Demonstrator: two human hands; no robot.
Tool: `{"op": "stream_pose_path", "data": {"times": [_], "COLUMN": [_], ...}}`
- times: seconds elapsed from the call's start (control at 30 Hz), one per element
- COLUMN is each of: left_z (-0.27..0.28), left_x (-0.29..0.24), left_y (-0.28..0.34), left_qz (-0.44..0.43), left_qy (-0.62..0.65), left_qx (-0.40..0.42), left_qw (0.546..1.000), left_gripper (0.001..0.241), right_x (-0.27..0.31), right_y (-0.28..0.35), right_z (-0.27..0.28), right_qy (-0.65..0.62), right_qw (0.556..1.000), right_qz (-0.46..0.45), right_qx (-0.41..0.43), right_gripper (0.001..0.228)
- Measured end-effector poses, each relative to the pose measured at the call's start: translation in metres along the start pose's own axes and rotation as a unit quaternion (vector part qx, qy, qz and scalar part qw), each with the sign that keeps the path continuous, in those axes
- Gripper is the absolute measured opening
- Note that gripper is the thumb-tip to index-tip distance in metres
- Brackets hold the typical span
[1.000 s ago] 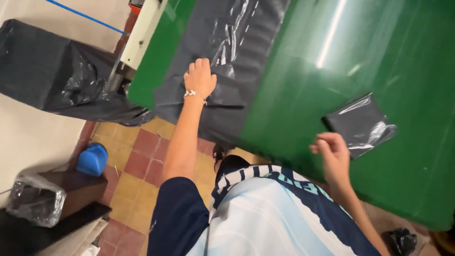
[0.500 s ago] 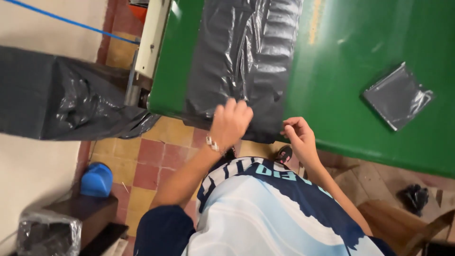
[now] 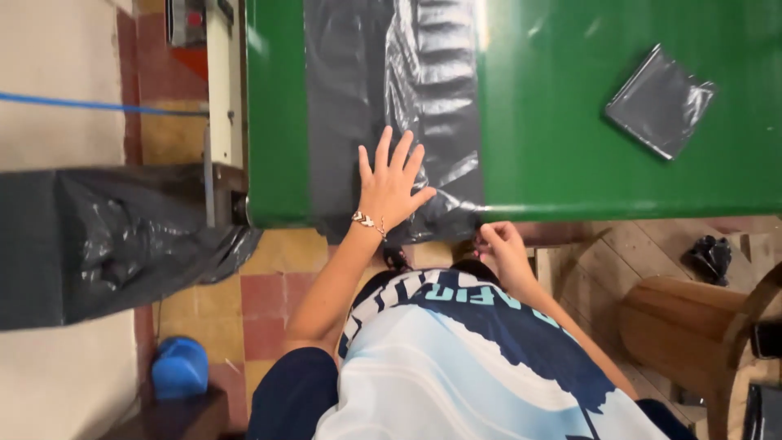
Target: Picking up black plastic bags from a conveyor belt, folding them into rectangles, and stacking them into a red plastic crate.
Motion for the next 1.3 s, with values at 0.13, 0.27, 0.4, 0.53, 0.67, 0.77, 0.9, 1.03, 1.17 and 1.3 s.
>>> {"op": "stream_pose_path", "data": {"times": [0.13,0.27,0.4,0.53,0.67,0.77,0.9,1.03,1.17,1.3], "left_z": [-0.019,-0.018,-0.023,-0.02,-0.027,-0.047,-0.089,-0.083,-0.149,-0.077], "left_x": [-0.004,-0.004,0.01,0.052,0.138,0.193,0.279,0.29,0.332,0.284], "left_y": [-0.005,-0.006,-0.012,-0.024,-0.051,-0.07,-0.085,-0.108,-0.089,-0.123], "left_qz": [-0.007,-0.012,-0.007,0.008,0.113,0.26,0.386,0.493,0.514,0.442], "left_qy": [0.023,0.012,0.064,0.149,0.333,0.539,0.638,0.641,0.522,0.247], "left_qx": [0.095,0.13,0.164,0.064,0.106,0.322,0.345,0.221,0.281,0.147], "left_qw": [0.995,0.991,0.984,0.987,0.93,0.733,0.57,0.546,0.62,0.849], "left_gripper": [0.075,0.075,0.082,0.072,0.025,0.063,0.103,0.104,0.082,0.025], "right_x": [0.053,0.062,0.053,0.057,0.09,0.178,0.286,0.309,0.281,0.279], "right_y": [0.039,0.041,0.033,0.015,-0.032,-0.082,-0.167,-0.297,-0.384,-0.393], "right_z": [-0.029,-0.058,-0.062,-0.046,-0.068,-0.118,-0.178,-0.219,-0.231,-0.23], "right_qy": [-0.156,-0.248,-0.204,-0.094,-0.1,-0.194,-0.283,-0.38,-0.354,-0.334], "right_qw": [0.981,0.955,0.95,0.967,0.961,0.931,0.87,0.842,0.882,0.898], "right_qz": [-0.11,-0.166,-0.228,-0.217,-0.21,-0.15,-0.139,-0.157,-0.188,-0.178], "right_qx": [-0.027,0.014,0.06,0.096,0.148,0.272,0.379,0.35,0.25,0.224], "right_gripper": [0.037,0.065,0.068,0.041,0.026,0.032,0.035,0.035,0.041,0.042]}}
Point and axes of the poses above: each hand's wrist, its own y-axis away from the middle knuckle, its own z-axis out of the back of the hand, x = y × z, the point moved 7 cm from there along -y, towards the middle knuckle, and after that the axes turned 7 degrees about z, right-handed, at the moved point
